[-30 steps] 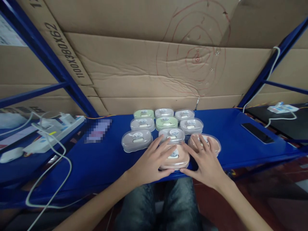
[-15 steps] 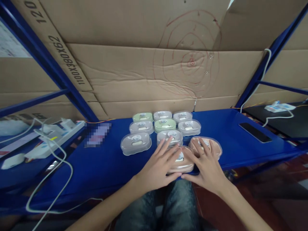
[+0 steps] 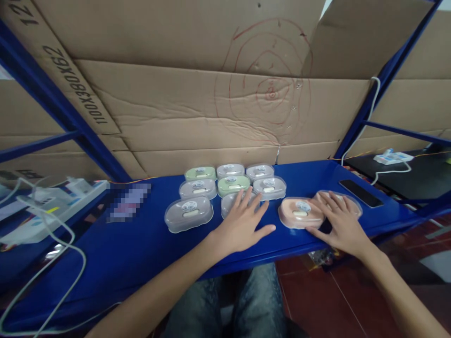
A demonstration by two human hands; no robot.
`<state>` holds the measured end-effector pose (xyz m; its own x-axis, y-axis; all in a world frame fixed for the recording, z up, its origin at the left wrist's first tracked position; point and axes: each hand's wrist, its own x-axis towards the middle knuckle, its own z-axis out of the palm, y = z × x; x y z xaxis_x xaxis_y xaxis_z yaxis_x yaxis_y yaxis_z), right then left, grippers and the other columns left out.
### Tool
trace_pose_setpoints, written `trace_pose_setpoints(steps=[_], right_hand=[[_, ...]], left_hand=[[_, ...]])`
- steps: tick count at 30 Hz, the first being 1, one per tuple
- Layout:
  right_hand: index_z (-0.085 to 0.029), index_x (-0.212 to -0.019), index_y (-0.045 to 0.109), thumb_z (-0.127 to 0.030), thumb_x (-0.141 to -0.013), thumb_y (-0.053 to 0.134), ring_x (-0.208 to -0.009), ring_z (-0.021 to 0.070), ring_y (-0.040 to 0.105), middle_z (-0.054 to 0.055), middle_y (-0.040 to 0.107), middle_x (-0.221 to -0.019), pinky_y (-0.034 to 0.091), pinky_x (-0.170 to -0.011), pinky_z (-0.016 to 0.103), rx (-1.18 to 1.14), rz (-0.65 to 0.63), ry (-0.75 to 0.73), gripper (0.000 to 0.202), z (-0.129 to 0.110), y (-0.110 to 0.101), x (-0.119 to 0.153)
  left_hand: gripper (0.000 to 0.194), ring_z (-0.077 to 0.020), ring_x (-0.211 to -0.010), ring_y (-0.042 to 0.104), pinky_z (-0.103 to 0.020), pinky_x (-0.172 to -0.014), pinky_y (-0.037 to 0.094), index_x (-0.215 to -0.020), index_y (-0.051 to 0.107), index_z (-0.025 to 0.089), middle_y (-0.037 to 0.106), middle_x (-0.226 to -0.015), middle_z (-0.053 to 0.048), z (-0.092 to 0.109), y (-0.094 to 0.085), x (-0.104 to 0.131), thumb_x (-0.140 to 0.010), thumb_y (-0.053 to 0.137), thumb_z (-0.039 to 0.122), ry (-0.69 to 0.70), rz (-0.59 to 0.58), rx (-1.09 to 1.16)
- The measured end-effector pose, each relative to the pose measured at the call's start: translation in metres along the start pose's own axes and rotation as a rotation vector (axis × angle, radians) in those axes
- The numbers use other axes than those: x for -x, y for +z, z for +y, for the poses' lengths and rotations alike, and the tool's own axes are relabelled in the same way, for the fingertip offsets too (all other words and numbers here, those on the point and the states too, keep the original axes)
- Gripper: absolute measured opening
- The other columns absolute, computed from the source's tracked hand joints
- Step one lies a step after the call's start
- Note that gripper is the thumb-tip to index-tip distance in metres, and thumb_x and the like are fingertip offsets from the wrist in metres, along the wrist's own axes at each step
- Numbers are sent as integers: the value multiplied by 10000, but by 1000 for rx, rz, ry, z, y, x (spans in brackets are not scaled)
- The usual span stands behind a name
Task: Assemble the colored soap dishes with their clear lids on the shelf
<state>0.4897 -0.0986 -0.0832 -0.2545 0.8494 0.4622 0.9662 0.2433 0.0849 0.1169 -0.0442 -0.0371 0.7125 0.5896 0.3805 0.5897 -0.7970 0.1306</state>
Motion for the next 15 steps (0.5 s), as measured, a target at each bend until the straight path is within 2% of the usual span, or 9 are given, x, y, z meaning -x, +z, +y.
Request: trace_pose_setpoints(steps=[3,6,8,11,15], right_hand=[[-221,-1601,582,-799,-922,551,-1578,504,412,188,510,-1685,299,-1281,702,34,-15,31,892,33,13,-22],[-232,-1598,577,-807,-901,566,-1566,530,416,205,520,-1670,324,-1246,737,38,-50,43,904,53,27,-52],[-220,-1596,573,-803,-909,555,-1563,559,404,229,510,-1671,322,-1221,768,26,-77,47,901,62,35,-74],[-217,-1598,563,-784,-927,527,-1584,582,355,248,480,-1688,302,-1209,793,-9,-154,84,879,71,46,-106],[-318,-1506,604,-778,-948,479,-1601,544,349,154,510,-1687,256,-1205,866,-116,-248,185,734,79,53,-135]], left_hand=[[799,-507,-1686,187,-722,-1359,149,-1603,573,134,435,-1740,-221,-10,11,-21,-1064,464,714,-43,-54,-1],[820,-540,-1671,201,-729,-1352,168,-1633,544,132,370,-1775,-218,-15,18,-33,-1038,550,696,-67,-107,-7],[823,-558,-1659,219,-737,-1345,184,-1629,549,118,324,-1796,-216,-16,18,-36,-1031,581,683,-74,-145,-33],[803,-546,-1645,277,-717,-1341,223,-1639,524,96,315,-1803,-207,-16,14,-35,-1068,527,660,-84,-167,-114],[781,-502,-1596,393,-673,-1325,292,-1668,467,98,418,-1758,-196,-16,9,-32,-1107,444,640,-99,-127,-228]])
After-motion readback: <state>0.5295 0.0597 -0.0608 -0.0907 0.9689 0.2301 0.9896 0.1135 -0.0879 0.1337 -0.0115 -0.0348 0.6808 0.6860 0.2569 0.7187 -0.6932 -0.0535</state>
